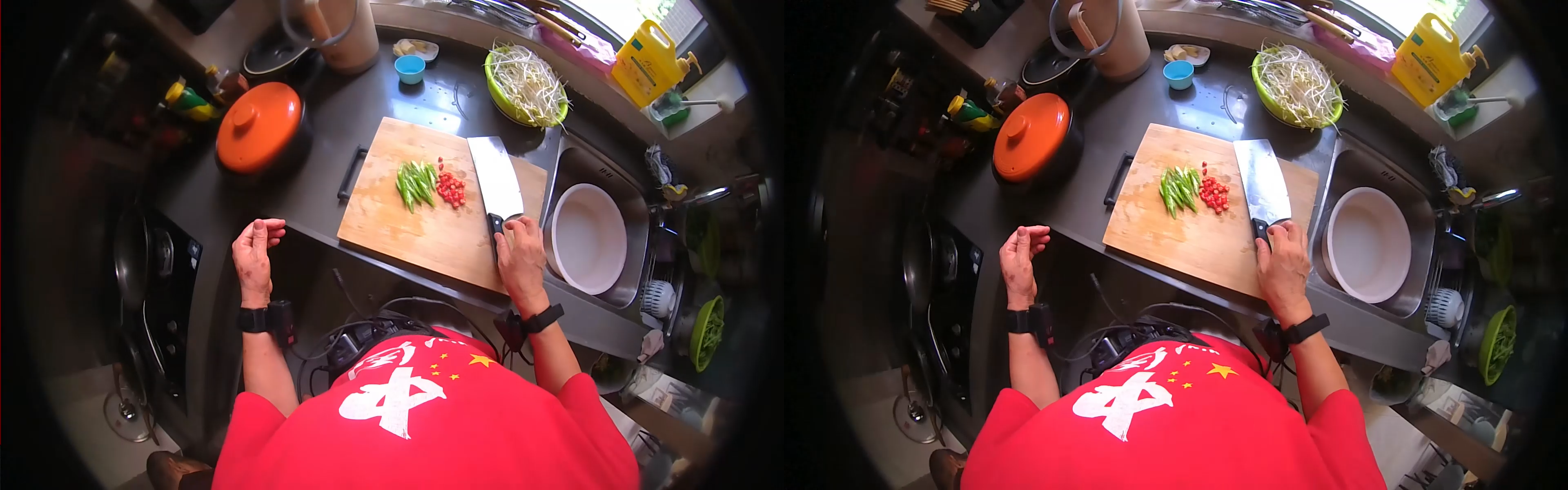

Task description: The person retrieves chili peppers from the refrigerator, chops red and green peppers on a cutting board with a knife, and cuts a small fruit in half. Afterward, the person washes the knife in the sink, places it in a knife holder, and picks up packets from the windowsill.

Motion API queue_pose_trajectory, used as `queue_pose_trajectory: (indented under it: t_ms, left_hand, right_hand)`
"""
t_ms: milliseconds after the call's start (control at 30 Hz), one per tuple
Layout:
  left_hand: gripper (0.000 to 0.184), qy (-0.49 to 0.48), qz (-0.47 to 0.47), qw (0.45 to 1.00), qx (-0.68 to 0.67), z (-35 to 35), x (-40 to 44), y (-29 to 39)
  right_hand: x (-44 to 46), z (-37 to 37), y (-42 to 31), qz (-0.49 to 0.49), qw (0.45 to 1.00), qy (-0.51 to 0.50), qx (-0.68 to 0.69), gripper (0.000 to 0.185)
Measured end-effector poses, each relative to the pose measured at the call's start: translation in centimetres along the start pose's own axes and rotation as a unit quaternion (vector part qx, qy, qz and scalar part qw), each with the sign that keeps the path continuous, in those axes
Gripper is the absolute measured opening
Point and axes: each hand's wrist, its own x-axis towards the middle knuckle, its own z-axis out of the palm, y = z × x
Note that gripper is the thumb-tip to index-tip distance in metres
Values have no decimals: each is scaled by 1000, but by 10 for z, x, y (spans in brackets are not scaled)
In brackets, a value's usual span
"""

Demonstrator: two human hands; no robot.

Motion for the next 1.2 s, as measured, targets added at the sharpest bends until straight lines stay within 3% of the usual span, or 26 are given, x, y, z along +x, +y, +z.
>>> queue_pose_trajectory:
  t_ms: [267, 367, 567, 767, 867, 900, 1033, 1133, 1200]
  left_hand:
    - [30, 7, 41, 998, 42, 25, -7, 24]
    - [34, 12, 45, 998, 45, 25, -7, 27]
    - [45, 12, 89, 988, 122, 22, -9, 41]
    - [39, 44, 112, 982, 144, -3, -7, 33]
    - [36, 60, 124, 981, 136, -25, -2, 23]
    - [35, 67, 129, 979, 144, -34, 0, 21]
    - [31, 91, 148, 974, 146, -79, 7, 9]
    - [30, 104, 145, 979, 99, -122, 18, -15]
    - [32, 108, 131, 984, 59, -150, 22, -25]
  right_hand:
    - [-6, 13, 15, 4, 998, -57, 14, 39]
    - [-7, 11, 13, 26, 994, -99, 28, 45]
    - [-1, 7, 22, -15, 995, -93, 20, 37]
    - [42, -24, -11, -66, 991, -99, 65, 25]
    - [74, -55, -83, -104, 968, -156, 169, 21]
    - [84, -53, -102, -175, 959, -137, 175, 17]
    - [113, -46, -191, -203, 925, -222, 233, 16]
    - [140, -39, -266, -265, 906, -220, 247, 14]
    - [162, -29, -313, -336, 895, -157, 248, 9]
